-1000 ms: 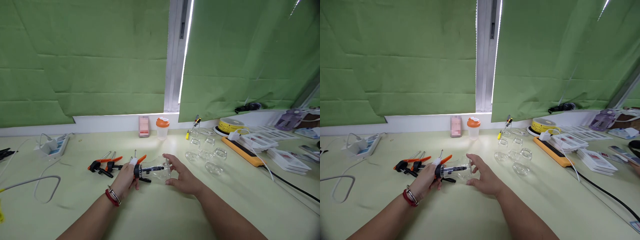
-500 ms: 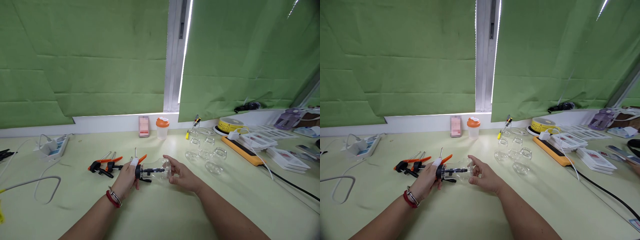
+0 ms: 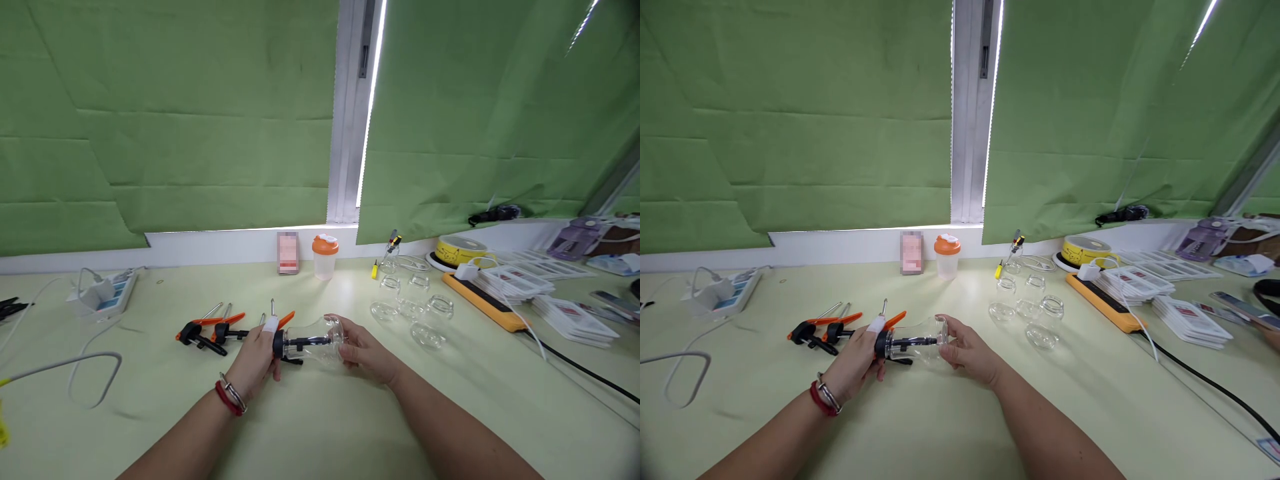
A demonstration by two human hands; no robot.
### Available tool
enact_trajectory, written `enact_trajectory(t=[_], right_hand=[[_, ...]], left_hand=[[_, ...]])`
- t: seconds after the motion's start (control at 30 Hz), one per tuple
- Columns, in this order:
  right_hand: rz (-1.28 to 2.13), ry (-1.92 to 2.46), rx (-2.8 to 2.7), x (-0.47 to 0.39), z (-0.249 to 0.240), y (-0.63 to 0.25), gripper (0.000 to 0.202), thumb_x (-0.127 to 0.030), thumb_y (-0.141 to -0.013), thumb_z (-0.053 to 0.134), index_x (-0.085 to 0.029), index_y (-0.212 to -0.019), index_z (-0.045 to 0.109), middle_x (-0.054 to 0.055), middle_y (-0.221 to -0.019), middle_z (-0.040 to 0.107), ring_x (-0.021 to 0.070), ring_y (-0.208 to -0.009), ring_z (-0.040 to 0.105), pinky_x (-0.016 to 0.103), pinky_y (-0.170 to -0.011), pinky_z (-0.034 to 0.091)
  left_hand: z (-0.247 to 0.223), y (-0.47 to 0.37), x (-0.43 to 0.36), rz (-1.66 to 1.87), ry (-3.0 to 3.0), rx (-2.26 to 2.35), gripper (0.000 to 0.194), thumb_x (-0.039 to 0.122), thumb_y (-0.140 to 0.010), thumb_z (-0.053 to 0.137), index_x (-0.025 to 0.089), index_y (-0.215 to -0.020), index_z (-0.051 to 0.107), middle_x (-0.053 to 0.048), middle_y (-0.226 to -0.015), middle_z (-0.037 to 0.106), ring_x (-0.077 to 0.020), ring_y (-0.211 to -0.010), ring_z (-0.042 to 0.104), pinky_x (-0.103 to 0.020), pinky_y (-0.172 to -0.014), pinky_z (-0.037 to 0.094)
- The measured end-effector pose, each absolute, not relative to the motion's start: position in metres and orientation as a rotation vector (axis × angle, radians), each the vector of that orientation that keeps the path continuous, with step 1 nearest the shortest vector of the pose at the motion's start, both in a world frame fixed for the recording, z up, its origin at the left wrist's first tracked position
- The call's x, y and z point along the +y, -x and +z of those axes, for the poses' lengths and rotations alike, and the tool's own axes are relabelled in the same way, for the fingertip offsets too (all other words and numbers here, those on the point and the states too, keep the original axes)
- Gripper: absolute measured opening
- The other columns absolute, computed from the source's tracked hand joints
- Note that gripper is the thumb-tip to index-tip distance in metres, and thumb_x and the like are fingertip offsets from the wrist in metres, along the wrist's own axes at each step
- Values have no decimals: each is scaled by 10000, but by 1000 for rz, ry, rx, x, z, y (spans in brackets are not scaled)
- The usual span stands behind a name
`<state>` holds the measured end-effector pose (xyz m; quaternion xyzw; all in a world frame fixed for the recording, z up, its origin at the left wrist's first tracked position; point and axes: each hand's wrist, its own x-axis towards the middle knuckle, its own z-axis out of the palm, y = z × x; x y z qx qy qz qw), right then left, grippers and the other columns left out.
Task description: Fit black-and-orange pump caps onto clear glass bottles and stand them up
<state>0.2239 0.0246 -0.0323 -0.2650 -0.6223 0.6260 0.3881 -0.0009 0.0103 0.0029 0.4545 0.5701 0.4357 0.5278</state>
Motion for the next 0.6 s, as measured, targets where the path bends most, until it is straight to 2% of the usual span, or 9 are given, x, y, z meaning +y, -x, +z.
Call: enact_trajectory(t=[0.27, 0.6], right_hand=[[1681, 751, -1448, 23, -35, -221, 515, -445, -767, 634, -286, -1227, 463, 15, -905, 527, 34, -463, 377, 200, -431, 253], [1666, 805, -1437, 23, -35, -221, 580, -493, -739, 641, -268, -1240, 453, 32, -920, 562, 37, -444, 398, 202, -420, 264]], left_hand=[[1, 1, 12, 1051, -1092, 1385, 350, 481, -833, 346, 227, -604, 423, 64, -410, 363, -103, -325, 362, -214, -321, 280], [4, 1, 10, 1057, -1133, 1384, 361, 482, -821, 346, 221, -592, 445, 59, -422, 365, -112, -335, 375, -228, -330, 299]])
